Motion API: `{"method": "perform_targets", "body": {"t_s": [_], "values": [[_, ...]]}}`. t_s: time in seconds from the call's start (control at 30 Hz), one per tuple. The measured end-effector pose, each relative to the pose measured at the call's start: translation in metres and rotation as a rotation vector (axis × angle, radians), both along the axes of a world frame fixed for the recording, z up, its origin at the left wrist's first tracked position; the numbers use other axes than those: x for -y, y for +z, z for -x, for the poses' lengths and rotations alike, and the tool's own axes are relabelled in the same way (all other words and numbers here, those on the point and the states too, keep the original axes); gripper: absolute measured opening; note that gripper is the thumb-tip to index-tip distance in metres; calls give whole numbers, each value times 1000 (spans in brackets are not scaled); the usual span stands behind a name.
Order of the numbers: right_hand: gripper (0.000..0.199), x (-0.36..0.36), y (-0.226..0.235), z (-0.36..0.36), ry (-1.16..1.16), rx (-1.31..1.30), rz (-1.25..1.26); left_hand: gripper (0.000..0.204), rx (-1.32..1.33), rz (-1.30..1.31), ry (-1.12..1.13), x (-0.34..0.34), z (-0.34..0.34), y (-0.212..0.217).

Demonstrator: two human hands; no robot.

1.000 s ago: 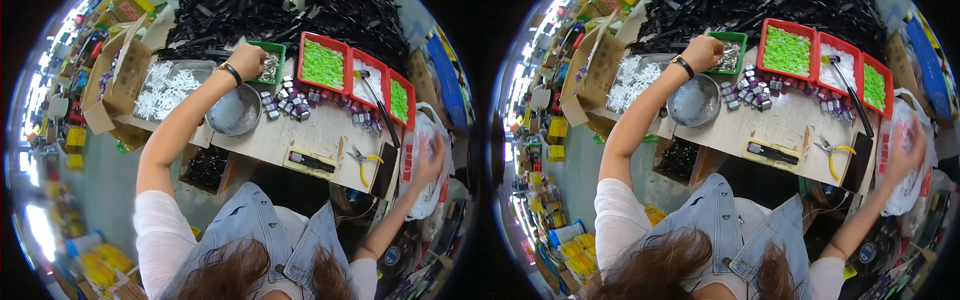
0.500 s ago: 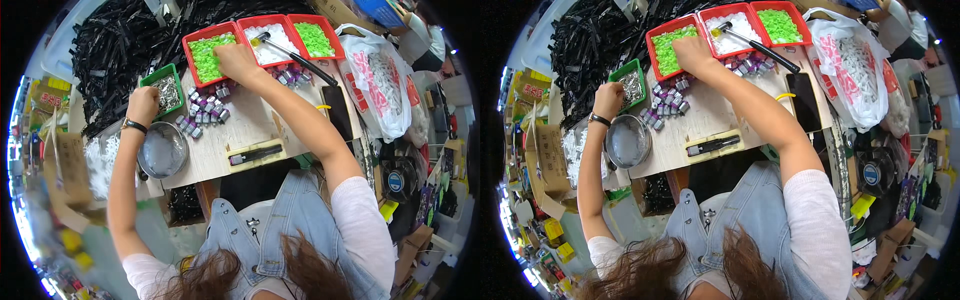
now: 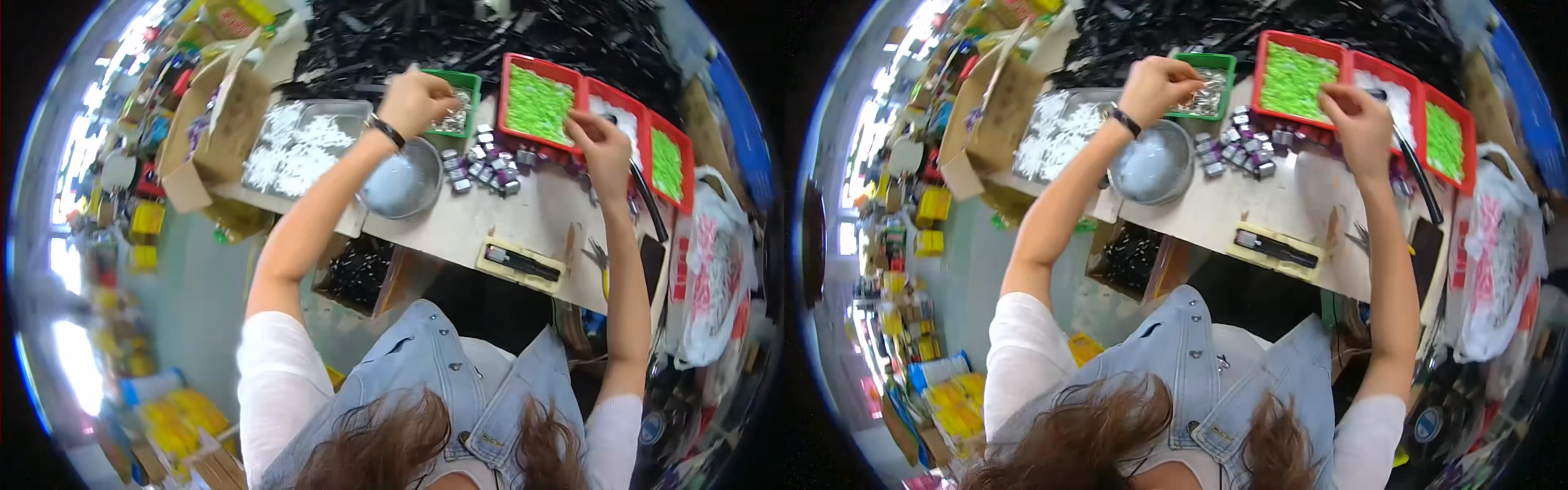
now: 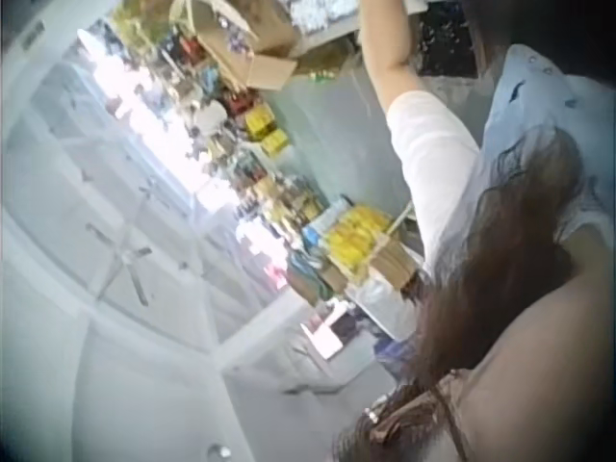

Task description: Assembling small metal hardware components using a hammer and screws on a production line.

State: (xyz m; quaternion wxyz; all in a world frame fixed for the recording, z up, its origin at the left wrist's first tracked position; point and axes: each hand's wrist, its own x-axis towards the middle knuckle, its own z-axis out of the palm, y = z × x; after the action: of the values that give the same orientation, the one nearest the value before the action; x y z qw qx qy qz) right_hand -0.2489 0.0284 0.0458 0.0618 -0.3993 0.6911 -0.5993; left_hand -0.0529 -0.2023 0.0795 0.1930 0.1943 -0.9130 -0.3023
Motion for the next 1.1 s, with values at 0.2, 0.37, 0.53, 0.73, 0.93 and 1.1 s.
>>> {"method": "perform_targets", "body": {"t_s": [0.2, 0.37, 0.53, 0.73, 0.93, 1.1], "values": [[16, -70, 8, -127, 248, 732, 219, 16, -164, -1208, -130, -171, -64, 11], [15, -96, -12, -147, 282, 845, 305, 17, -300, -1424, -4, -209, -73, -16], [15, -99, -18, -155, 256, 969, 299, 16, -288, -1405, -25, -211, -79, -24], [15, -101, -24, -170, 124, 273, 217, 13, -269, -1288, 73, -219, -85, -26], [13, -119, -27, -193, -10, 512, 131, 12, -505, -688, 197, -257, -97, -49], [10, -128, -22, -190, 74, 683, -65, 15, -520, -581, 142, -255, -103, -66]]}}
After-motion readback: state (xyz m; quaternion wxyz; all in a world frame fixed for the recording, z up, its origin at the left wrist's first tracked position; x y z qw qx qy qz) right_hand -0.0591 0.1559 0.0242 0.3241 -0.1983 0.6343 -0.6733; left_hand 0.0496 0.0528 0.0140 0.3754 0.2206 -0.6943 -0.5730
